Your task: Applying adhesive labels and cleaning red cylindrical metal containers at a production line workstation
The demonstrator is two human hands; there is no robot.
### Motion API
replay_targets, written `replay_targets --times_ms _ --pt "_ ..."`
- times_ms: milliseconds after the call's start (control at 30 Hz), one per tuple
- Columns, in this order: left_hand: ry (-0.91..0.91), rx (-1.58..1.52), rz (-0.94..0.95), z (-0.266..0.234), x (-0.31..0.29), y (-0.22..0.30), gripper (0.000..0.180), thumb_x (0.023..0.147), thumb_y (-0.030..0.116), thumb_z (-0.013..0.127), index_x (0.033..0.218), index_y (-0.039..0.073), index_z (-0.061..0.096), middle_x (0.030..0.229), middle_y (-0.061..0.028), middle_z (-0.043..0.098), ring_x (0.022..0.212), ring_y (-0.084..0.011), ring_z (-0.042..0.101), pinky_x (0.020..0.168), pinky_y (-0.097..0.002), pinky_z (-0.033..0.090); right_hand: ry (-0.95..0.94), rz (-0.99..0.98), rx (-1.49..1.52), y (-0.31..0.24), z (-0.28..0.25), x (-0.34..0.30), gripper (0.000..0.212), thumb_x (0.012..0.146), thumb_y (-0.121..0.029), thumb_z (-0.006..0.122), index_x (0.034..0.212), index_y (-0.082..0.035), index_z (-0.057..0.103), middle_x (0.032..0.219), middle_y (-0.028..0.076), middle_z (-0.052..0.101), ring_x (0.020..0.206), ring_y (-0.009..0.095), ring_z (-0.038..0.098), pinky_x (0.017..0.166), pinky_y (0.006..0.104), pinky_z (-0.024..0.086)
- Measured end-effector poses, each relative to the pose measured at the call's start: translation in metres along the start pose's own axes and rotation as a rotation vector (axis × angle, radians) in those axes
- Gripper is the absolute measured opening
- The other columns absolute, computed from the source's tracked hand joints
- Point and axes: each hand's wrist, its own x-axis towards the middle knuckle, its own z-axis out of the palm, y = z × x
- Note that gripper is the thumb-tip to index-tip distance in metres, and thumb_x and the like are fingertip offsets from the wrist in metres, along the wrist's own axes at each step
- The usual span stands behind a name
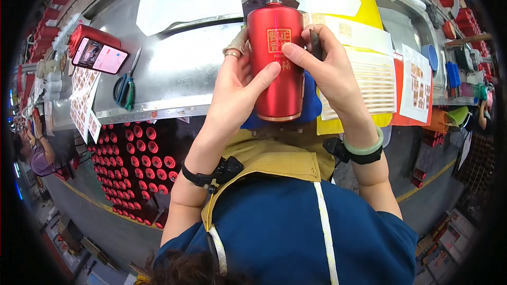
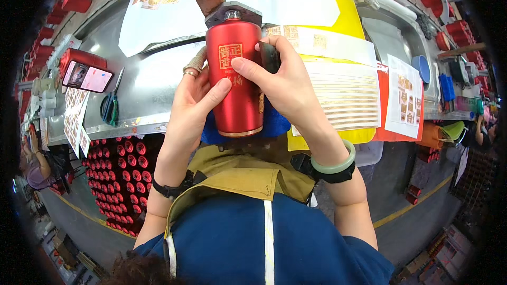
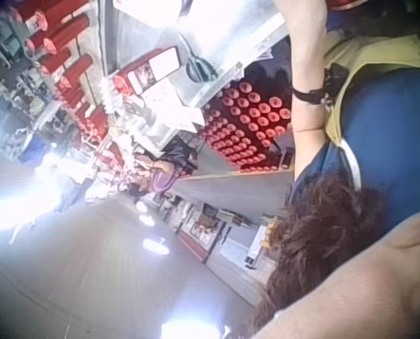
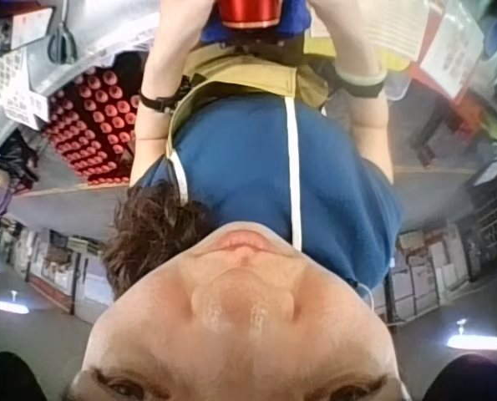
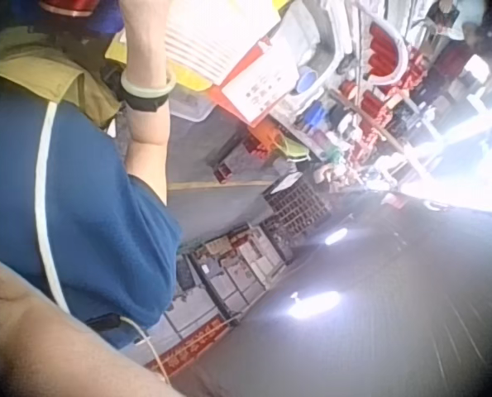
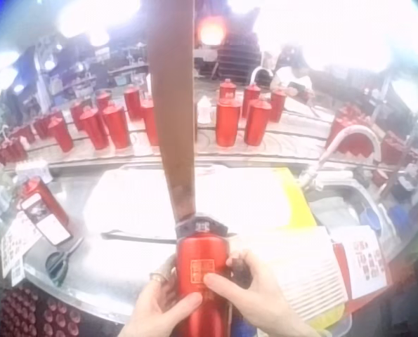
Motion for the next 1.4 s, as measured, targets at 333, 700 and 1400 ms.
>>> replay_targets --times_ms 333,700,1400 --pt "0.035 0.057 0.022 0.003 -0.002 -0.001 0.081 0.097 0.011 0.075 0.161 -0.001 0.026 0.15 -0.0197 0.051 0.138 -0.0251 0.053 0.116 -0.0401 0.045 0.052 -0.519 -0.596 -0.023 -0.016 0.009 0.034 0.106 -0.004 0.053 0.138 -0.004 0.063 0.107 0.006 0.063 0.095 0.013 0.06 0.084 0.0259 0.049" --pt "0.067 -0.04 -0.003 -0.003 -0.007 -0.007 0.09 0.099 0.008 0.073 0.165 -0.002 0.013 0.163 -0.0243 0.036 0.148 -0.0273 0.043 0.121 -0.0394 0.039 -0.028 -1.206 -1.018 -0.051 -0.017 0.043 0.037 0.079 -0.003 0.066 0.114 -0.012 0.076 0.095 0.002 0.076 0.09 0.025 0.069 0.081 0.0371 0.051" --pt "0.275 -0.03 0.101 -0.024 -0.016 0.01 0.07 0.115 0.044 0.034 0.161 -0.008 0.024 0.162 -0.0288 0.039 0.153 -0.0344 0.038 0.128 -0.0449 0.028 -0.064 -1.242 -1.207 -0.067 0.007 0.06 0.013 0.08 -0.01 0.069 0.092 -0.013 0.071 0.085 0.002 0.071 0.088 0.025 0.068 0.078 0.0393 0.053"
